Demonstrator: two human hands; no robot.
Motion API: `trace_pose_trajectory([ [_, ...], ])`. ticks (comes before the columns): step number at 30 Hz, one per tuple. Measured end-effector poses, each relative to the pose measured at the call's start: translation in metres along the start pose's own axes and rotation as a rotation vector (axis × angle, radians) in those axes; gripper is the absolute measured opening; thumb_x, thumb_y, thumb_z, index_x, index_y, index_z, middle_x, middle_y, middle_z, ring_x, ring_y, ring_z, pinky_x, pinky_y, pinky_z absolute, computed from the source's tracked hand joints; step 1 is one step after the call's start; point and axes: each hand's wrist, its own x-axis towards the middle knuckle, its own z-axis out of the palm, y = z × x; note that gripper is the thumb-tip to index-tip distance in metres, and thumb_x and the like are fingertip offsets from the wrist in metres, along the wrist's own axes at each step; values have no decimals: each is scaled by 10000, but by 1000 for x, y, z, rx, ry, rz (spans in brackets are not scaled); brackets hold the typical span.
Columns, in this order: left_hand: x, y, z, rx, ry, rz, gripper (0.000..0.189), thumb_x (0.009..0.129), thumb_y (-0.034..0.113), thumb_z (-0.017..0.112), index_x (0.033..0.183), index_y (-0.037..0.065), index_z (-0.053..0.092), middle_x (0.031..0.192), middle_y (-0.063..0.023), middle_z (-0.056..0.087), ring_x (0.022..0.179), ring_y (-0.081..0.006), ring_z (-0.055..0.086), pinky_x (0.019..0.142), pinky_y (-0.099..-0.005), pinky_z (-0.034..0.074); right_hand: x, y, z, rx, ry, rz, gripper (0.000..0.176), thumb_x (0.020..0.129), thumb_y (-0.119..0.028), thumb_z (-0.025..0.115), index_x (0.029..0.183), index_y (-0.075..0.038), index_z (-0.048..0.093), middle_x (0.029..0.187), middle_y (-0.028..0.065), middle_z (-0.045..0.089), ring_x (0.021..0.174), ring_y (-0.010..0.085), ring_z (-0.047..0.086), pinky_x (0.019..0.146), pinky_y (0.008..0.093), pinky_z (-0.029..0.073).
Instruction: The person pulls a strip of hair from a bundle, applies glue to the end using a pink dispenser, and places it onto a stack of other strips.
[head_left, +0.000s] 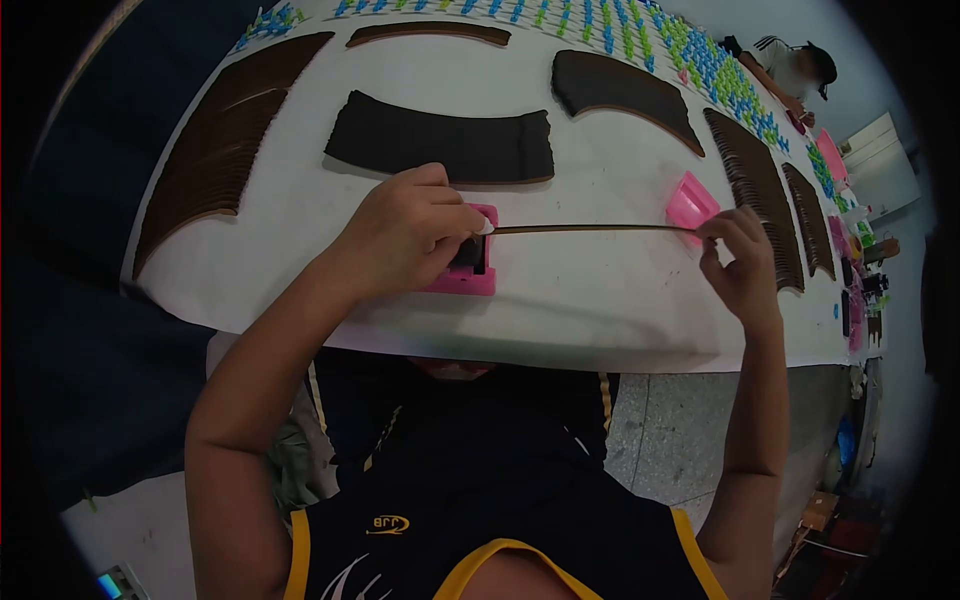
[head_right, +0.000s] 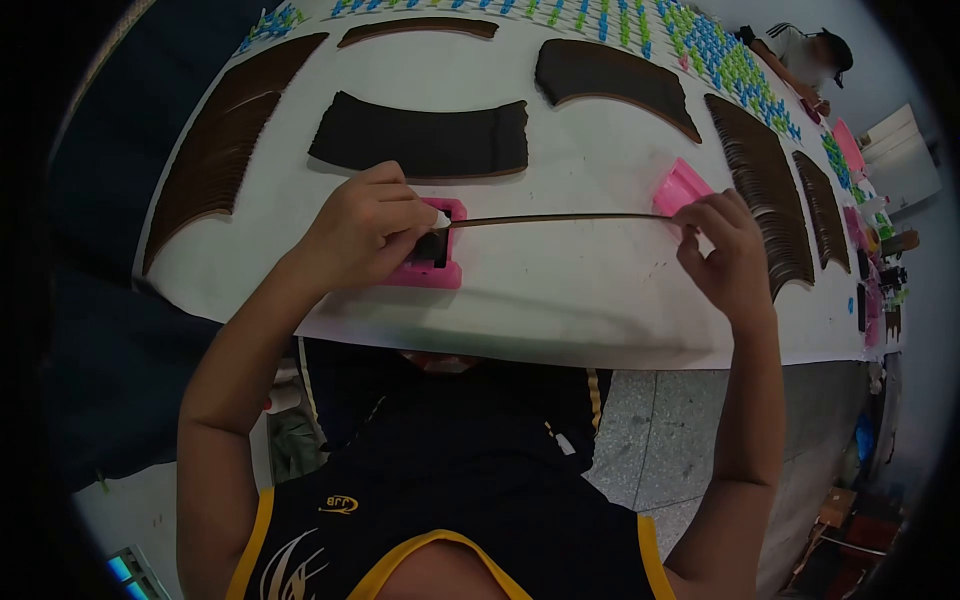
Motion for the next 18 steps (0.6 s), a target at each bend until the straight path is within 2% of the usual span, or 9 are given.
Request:
trace_pose_trajectory([
  [3,7,4,9,-111,86,-5,179,798,-11,782,953,78,773,778,-44,710,805,-252,596,696,-382,535,25,0,-29,-101,91,-36,211,766,82,671,954,-9,701,947,106,684,912,299,634,798,391,519],
  [5,12,11,8,-215,60,-157,243,800,-10,803,1021,72,745,785,-42,727,821,-244,604,717,-381,535,44,-7,-48,-130,126,-62,213,781,77,673,973,-10,703,961,105,686,921,290,632,815,387,518],
  [9,20,14,19,-232,109,-140,316,795,-16,810,1081,69,705,789,-36,733,828,-239,612,729,-388,538,87,-16,-69,-212,226,-199,213,830,63,677,1027,-13,707,974,97,687,940,275,631,851,377,520],
  [12,24,17,17,-248,88,-143,325,821,-1,804,1110,71,677,826,-48,748,882,-236,641,753,-381,547,111,-19,-75,-224,227,-227,212,866,48,680,1066,-16,706,981,92,683,945,253,630,882,362,520],
  [13,27,20,11,-363,41,-261,295,853,-9,793,1116,50,674,875,-44,747,912,-195,666,774,-357,558,115,-17,-75,-223,228,-233,212,866,48,680,1066,-16,706,981,92,683,945,253,630,882,362,520],
  [14,29,20,5,-475,-4,-378,265,886,-17,782,1121,28,671,924,-39,746,943,-154,691,795,-333,569,117,-13,-75,-154,197,-145,197,880,53,661,1065,-9,689,979,83,665,948,228,621,893,342,508],
  [15,28,15,2,-468,4,-380,265,886,-17,782,1121,28,671,924,-39,746,943,-154,691,795,-333,569,119,-8,-75,-84,167,-58,182,895,57,643,1065,-2,672,978,74,648,952,203,611,905,322,496],
  [17,26,-2,-9,-1152,-142,-502,192,920,1,765,1080,36,665,962,-35,746,971,-107,702,820,-306,568,115,10,-71,30,114,-40,162,898,69,619,1040,-3,650,976,54,625,950,171,588,898,298,477],
  [18,24,-5,-13,-1135,-128,-504,192,920,1,765,1080,36,665,962,-35,746,971,-107,702,820,-306,568,111,20,-66,142,53,-11,146,901,80,594,1016,-3,628,973,35,602,948,138,565,892,274,457],
])
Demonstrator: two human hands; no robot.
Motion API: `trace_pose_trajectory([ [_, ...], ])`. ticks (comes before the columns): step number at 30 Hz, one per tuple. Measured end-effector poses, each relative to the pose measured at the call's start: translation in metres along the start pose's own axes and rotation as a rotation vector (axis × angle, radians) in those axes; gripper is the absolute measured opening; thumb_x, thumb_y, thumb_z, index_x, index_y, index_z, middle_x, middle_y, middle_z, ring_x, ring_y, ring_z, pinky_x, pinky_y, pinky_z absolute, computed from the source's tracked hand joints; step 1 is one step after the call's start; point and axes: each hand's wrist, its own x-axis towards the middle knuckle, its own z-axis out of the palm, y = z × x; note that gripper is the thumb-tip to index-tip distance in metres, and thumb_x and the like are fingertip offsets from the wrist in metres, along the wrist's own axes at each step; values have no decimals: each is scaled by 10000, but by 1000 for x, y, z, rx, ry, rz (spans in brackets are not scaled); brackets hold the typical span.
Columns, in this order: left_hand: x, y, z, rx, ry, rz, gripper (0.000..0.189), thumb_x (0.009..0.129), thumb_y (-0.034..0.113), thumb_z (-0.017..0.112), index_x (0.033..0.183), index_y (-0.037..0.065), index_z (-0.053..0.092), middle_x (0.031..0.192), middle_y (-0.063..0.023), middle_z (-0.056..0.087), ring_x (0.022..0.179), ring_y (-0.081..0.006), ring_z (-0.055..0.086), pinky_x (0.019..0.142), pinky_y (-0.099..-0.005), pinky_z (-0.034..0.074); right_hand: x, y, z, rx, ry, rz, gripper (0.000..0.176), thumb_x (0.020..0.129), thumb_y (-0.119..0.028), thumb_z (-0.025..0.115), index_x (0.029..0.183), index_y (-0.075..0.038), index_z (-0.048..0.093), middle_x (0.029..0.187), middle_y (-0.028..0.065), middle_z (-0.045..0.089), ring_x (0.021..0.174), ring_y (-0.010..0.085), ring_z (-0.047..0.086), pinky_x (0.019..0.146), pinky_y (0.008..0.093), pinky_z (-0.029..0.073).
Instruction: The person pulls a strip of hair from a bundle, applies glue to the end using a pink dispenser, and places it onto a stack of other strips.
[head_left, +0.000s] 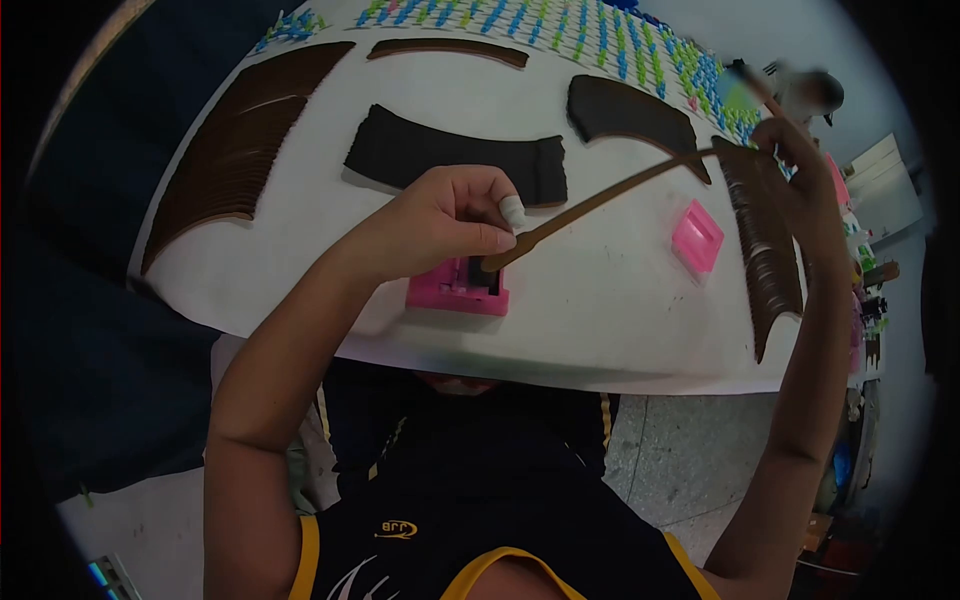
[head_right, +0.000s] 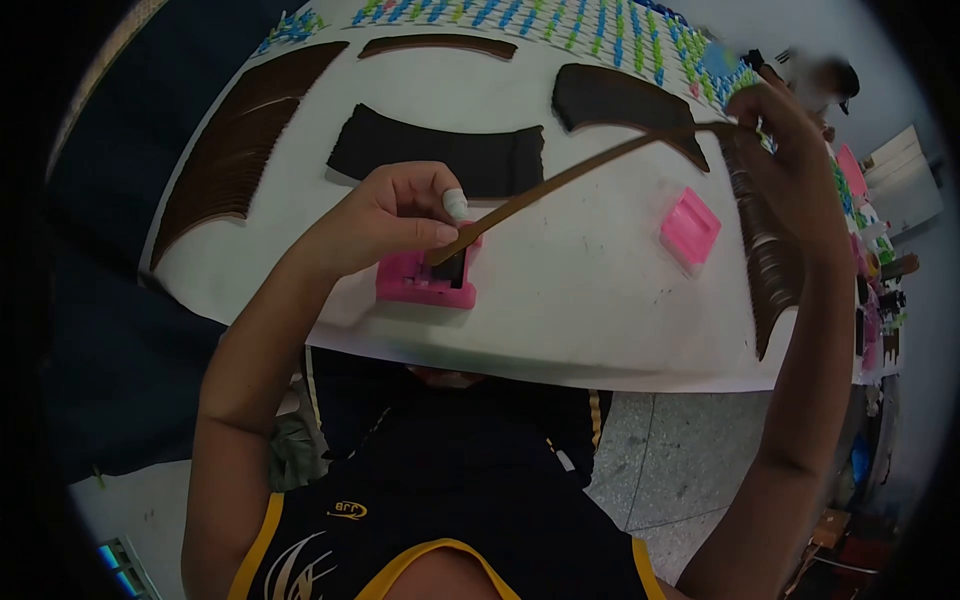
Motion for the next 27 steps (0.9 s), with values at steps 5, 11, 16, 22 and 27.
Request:
trace_pose_trajectory([
  [5,-15,-2,-27,-571,-74,-5,162,905,-30,697,1042,57,690,932,-38,725,840,-104,679,791,-262,540,-34,37,25,477,-282,309,118,853,67,566,913,-35,570,955,7,563,904,96,507,829,234,412],
  [11,-34,-7,-48,-723,58,-14,165,858,4,638,1010,69,637,862,-45,659,729,-147,509,685,-299,397,-68,22,71,962,-308,476,91,820,-80,590,892,-23,584,902,34,557,864,141,526,780,291,438],
  [16,-46,-19,-65,-812,16,117,145,895,35,650,1040,50,651,822,-63,637,728,-158,495,674,-308,393,-79,-10,106,1728,-107,551,268,880,-224,614,1040,-9,626,989,93,601,898,202,550,838,329,452],
  [22,-60,-24,-79,-832,94,148,146,883,54,677,1027,46,657,756,-35,567,740,-166,465,655,-321,366,-68,-33,138,1993,41,304,368,895,-107,612,1250,-13,643,1167,102,694,1031,191,621,925,363,476],
  [27,-67,-26,-84,-838,152,158,127,874,57,682,999,50,666,752,-15,562,747,-164,461,647,-313,353,-56,-40,150,1968,98,257,395,890,46,590,1266,-55,653,1178,68,717,1046,145,649,916,340,484],
])
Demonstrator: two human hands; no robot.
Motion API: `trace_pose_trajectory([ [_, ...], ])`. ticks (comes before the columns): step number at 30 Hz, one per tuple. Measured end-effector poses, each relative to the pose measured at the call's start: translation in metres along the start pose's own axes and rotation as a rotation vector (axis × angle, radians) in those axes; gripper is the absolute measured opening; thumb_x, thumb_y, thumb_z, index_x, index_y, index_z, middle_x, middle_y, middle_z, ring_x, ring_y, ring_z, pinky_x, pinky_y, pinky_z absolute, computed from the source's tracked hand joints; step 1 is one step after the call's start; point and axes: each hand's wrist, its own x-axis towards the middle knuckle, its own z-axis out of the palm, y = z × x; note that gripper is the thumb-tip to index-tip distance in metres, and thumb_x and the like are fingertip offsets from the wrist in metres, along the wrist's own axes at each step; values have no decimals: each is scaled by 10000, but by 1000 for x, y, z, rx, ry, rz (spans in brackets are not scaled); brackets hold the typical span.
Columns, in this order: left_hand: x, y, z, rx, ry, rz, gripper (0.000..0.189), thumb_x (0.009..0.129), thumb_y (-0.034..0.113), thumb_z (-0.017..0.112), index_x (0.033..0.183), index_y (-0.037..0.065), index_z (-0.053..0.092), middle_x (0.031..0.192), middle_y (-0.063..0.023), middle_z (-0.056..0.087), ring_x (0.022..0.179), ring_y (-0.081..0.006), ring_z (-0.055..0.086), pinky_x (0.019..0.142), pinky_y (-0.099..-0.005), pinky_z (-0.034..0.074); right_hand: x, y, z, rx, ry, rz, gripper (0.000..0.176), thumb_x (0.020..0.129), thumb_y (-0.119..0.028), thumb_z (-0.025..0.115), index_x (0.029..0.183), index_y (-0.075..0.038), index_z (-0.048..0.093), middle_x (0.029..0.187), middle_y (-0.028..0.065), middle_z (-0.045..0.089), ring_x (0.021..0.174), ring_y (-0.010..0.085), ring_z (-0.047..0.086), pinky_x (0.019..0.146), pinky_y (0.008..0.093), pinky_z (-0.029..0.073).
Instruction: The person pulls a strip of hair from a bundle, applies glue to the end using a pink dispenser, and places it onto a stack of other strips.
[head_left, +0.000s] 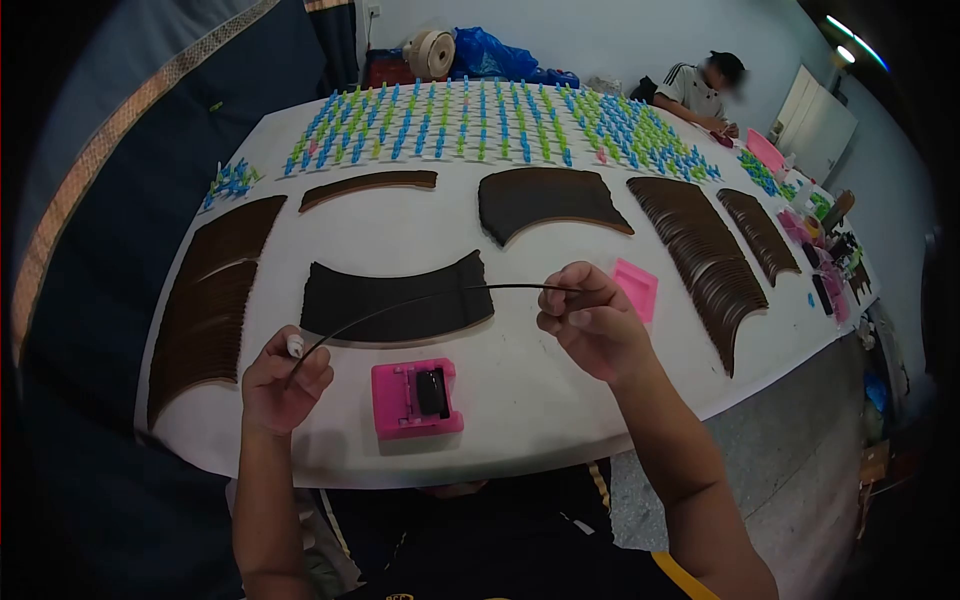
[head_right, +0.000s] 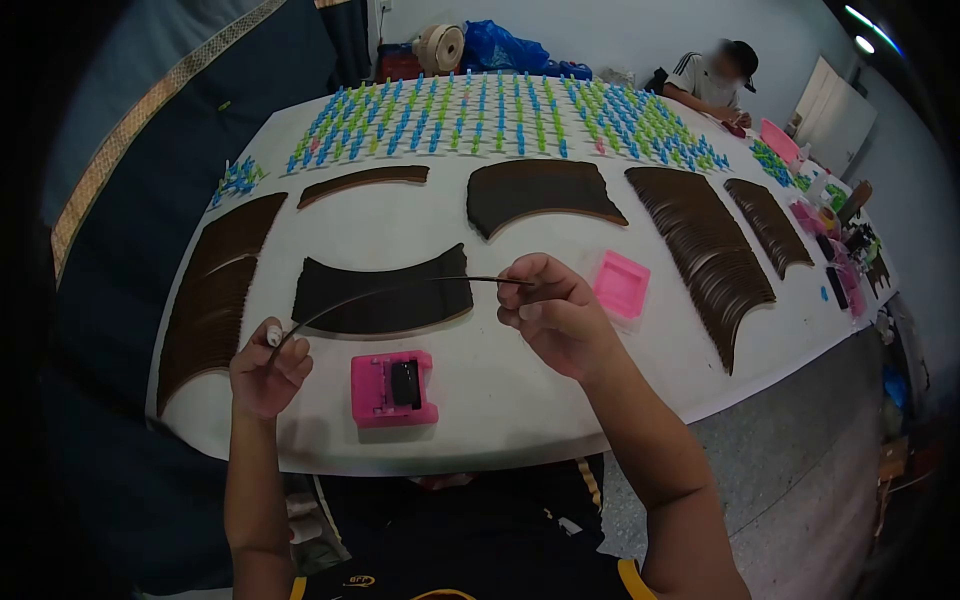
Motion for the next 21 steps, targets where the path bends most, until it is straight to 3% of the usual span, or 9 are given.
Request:
trace_pose_trajectory([
  [6,2,5,-3,-2,-13,14,123,861,43,671,983,55,665,750,-5,565,746,-158,449,652,-309,340,12,11,-4,-101,60,-42,418,877,120,618,1232,-94,671,1121,29,688,974,139,587,840,316,461],
  [11,6,9,-3,27,-18,55,131,856,36,670,985,57,665,731,-12,551,738,-153,441,661,-314,338,19,16,-2,-140,46,-102,275,934,81,683,1122,-117,652,1105,26,679,910,131,556,791,324,430],
  [15,11,13,-2,41,-76,57,134,859,44,678,992,57,665,735,-17,551,732,-152,435,663,-316,340,27,19,-11,-54,-48,-142,251,976,95,685,1160,-73,655,1126,53,720,959,114,641,826,298,474],
  [21,36,18,-2,-80,-35,136,91,909,76,644,996,61,666,783,-36,570,744,-154,431,667,-313,344,52,25,-12,-142,88,-175,194,998,52,697,1144,-74,672,1072,31,721,923,109,633,826,285,485],
])
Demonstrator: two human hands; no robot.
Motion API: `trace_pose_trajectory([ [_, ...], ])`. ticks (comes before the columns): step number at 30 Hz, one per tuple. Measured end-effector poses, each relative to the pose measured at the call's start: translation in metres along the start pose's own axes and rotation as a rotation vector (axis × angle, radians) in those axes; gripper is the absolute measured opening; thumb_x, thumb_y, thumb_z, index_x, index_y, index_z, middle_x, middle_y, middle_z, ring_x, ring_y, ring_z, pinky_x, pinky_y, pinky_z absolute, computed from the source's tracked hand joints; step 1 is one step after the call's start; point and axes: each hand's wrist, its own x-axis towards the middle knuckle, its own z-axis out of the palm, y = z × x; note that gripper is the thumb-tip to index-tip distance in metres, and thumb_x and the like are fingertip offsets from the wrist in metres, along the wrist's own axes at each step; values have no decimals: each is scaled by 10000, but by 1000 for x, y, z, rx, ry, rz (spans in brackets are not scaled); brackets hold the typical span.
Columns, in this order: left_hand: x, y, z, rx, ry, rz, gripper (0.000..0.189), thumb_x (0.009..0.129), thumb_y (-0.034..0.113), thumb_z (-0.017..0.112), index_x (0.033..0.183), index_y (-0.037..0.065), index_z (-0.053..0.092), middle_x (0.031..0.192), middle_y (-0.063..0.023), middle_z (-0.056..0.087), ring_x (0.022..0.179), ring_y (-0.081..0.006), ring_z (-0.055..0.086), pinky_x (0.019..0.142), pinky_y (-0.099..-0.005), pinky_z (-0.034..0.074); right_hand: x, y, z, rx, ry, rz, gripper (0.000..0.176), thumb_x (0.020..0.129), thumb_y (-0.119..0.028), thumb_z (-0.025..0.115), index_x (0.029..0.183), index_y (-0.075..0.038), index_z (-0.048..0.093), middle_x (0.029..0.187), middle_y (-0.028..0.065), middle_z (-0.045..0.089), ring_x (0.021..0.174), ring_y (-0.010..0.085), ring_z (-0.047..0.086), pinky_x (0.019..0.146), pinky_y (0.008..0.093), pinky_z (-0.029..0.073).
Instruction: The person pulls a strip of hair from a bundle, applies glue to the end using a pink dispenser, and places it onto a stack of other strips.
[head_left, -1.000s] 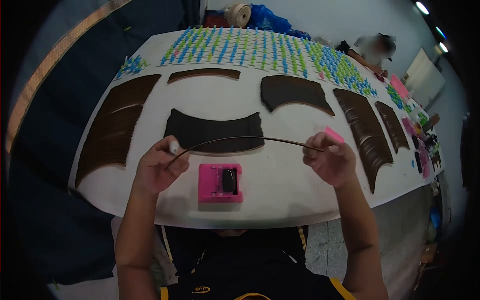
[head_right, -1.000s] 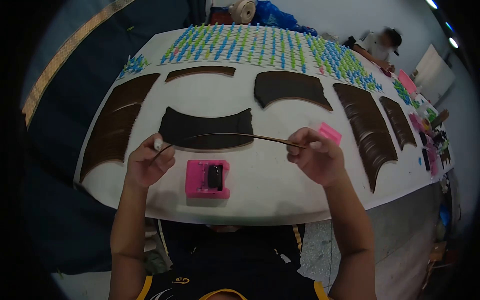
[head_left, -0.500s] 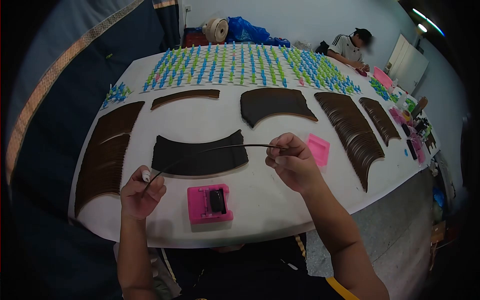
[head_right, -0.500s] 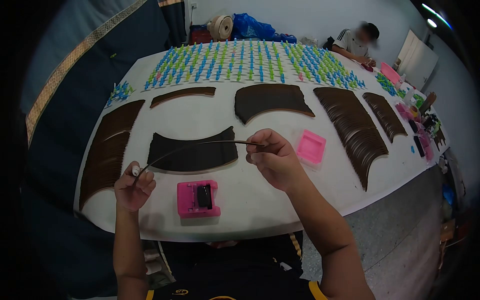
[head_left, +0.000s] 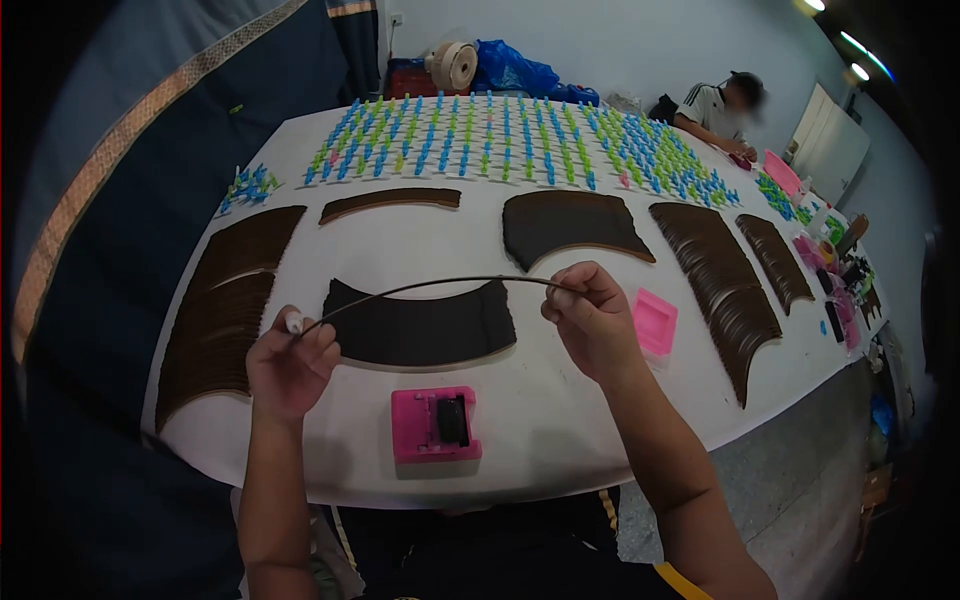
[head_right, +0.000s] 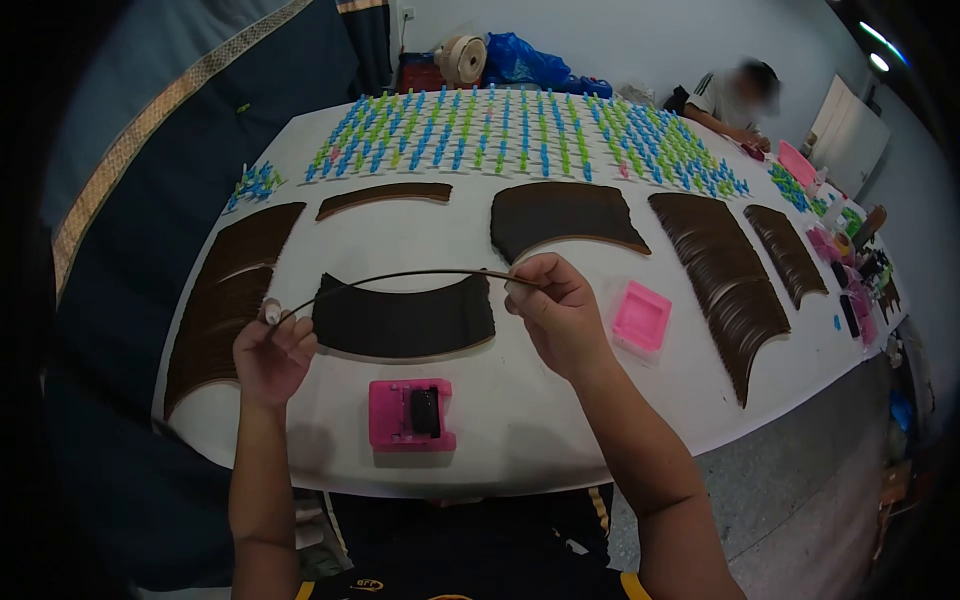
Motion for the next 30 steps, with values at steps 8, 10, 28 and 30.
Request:
trace_pose_trajectory([
  [8,101,-4,-44,-305,595,299,166,1004,30,512,1050,-37,657,942,-127,693,835,-224,616,762,-346,530,75,32,-18,-428,156,-17,111,1002,-31,719,1105,-60,690,998,4,706,883,79,633,806,271,531],
  [10,129,-12,-53,-268,730,337,222,1037,-1,468,1122,-66,662,1088,-156,726,842,-212,650,775,-337,564,99,42,-16,-503,169,3,101,1002,-55,730,1095,-58,692,980,-2,701,879,74,632,798,271,535],
  [28,235,-30,-131,746,764,-317,149,988,83,569,1073,-14,644,915,-133,703,820,-289,715,783,-428,629,225,151,-103,-1433,97,144,194,933,-140,774,1067,-14,715,946,125,724,859,259,689,816,381,566],
  [30,223,-28,-121,1790,351,-271,215,964,135,614,1126,0,657,1082,-179,707,931,-379,718,878,-504,602,227,158,-110,-1539,83,134,196,904,-130,776,1052,-12,726,976,163,729,905,321,706,859,419,575],
])
